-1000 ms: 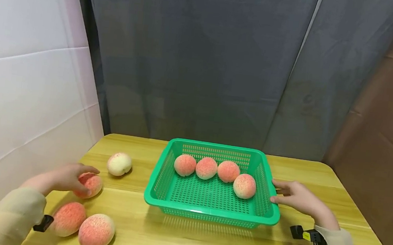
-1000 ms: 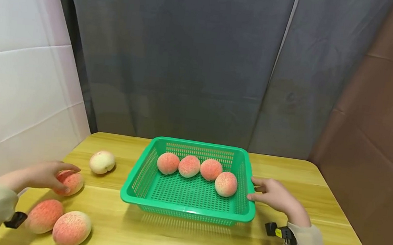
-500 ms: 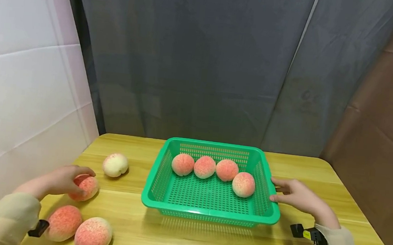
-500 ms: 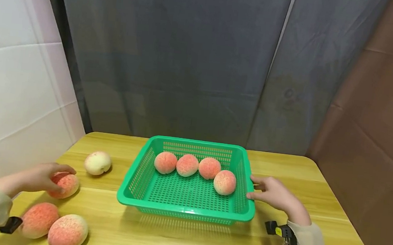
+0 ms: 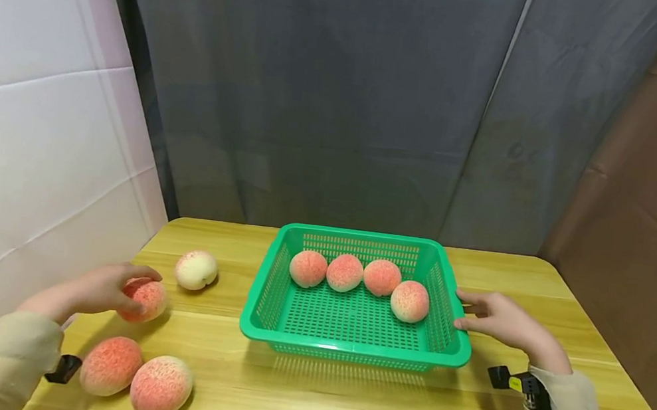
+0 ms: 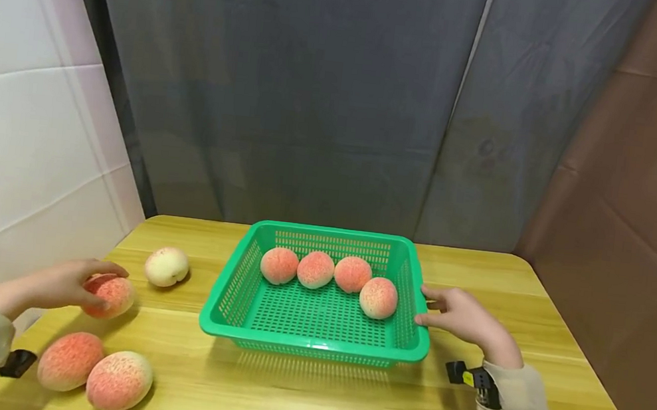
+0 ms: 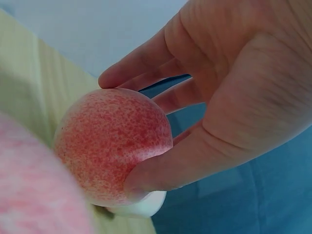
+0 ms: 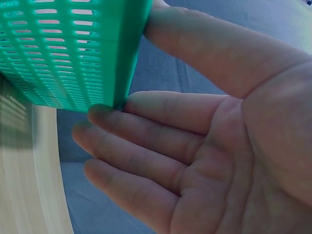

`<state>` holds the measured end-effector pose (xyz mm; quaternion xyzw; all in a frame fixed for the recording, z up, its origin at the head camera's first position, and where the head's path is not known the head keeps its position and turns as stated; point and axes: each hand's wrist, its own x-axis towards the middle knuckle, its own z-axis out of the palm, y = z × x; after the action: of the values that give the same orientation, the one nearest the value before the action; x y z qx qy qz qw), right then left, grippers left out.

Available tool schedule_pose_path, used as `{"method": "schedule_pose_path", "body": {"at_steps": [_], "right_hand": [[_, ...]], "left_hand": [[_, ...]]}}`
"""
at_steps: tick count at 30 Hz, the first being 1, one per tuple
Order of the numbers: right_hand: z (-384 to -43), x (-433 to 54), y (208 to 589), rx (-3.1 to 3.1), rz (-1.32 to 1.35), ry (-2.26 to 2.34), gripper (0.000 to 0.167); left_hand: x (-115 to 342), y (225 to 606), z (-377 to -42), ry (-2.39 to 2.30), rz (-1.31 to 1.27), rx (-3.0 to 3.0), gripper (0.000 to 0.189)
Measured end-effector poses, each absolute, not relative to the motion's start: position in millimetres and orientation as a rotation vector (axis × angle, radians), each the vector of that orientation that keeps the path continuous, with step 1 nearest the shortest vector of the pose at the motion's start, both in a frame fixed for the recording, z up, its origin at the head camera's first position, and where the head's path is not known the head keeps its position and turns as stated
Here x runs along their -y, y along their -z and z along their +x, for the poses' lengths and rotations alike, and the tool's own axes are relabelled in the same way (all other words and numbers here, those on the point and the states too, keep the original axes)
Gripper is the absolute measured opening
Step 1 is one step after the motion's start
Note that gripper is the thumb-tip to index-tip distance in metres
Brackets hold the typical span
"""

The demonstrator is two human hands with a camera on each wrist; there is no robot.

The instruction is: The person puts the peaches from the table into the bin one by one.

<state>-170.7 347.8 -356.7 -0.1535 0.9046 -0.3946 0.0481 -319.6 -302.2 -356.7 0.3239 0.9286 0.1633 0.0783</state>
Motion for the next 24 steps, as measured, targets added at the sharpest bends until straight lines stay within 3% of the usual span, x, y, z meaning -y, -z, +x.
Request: {"method": "schedule_pose_path", "body": {"at_steps": [7,24], "right_hand": [[-170,-348,355,-2.757,-0.461,1.193,0.069],[-172,-349,358,-2.739,-0.453,1.203,0.069]], "left_hand": [[296,337,-314,-0.556,0.959,-2.745,0.073],[273,291,-306,-0.419,1.056,-2.851,0.056]]}}
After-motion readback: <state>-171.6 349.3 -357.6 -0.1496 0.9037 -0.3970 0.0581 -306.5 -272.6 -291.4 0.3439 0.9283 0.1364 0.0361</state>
